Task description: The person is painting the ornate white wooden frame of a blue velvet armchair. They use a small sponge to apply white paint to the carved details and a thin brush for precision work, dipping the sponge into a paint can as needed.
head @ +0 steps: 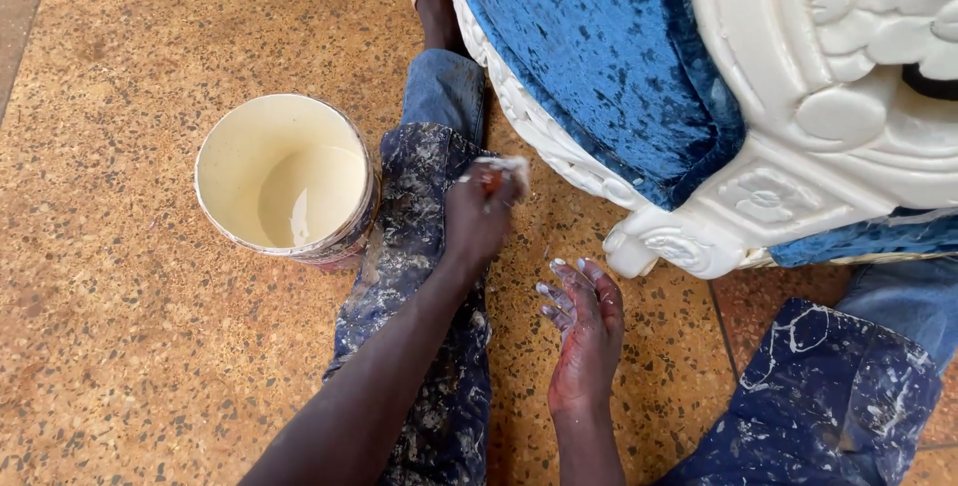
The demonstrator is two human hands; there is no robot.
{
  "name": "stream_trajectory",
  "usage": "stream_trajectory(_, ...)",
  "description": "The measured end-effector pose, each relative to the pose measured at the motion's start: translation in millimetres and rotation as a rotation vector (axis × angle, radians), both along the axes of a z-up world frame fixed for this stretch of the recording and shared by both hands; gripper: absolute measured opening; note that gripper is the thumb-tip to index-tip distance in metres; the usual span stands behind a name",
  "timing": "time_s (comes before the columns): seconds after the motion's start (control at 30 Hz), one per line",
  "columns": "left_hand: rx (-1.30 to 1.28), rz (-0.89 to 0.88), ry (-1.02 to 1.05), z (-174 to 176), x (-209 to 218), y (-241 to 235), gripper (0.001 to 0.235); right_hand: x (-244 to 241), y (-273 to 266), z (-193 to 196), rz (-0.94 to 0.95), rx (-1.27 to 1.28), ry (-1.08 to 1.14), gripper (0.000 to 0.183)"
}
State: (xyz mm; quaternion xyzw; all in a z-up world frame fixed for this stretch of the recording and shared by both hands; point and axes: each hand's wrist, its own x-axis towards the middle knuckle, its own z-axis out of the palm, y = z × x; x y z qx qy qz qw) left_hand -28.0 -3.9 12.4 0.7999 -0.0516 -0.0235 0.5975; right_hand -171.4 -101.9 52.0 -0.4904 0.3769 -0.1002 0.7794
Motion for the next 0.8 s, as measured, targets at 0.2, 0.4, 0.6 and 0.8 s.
stream_trajectory(0.2, -0.578, 0.211, 0.173, 1.9, 2.8, -22.9, 0.030, 4.2, -2.5, 7.4, 0.081, -0.100, -0.059, 0.049)
stream_trajectory(0.4, -0.448, 0.322, 0.166, -15.8, 26.7, -28.1, 0.020, 5.6, -7.2, 8.8, 0.120, -0.081, -0.082, 0.050)
stream_trajectory(0.6, -0.433, 0.263, 0.019, -8.2, 3.8, -38.4, 0.035, 10.1, -7.9, 11.6, 0.088, -0.109, -0.004, 0.052)
stream_trajectory(0.8, -0.362, 0.460, 0.190, -16.7, 56.0, -22.7, 0.021, 3.8, -6.9, 13.0, 0.126, -0.147, 0.000, 0.045)
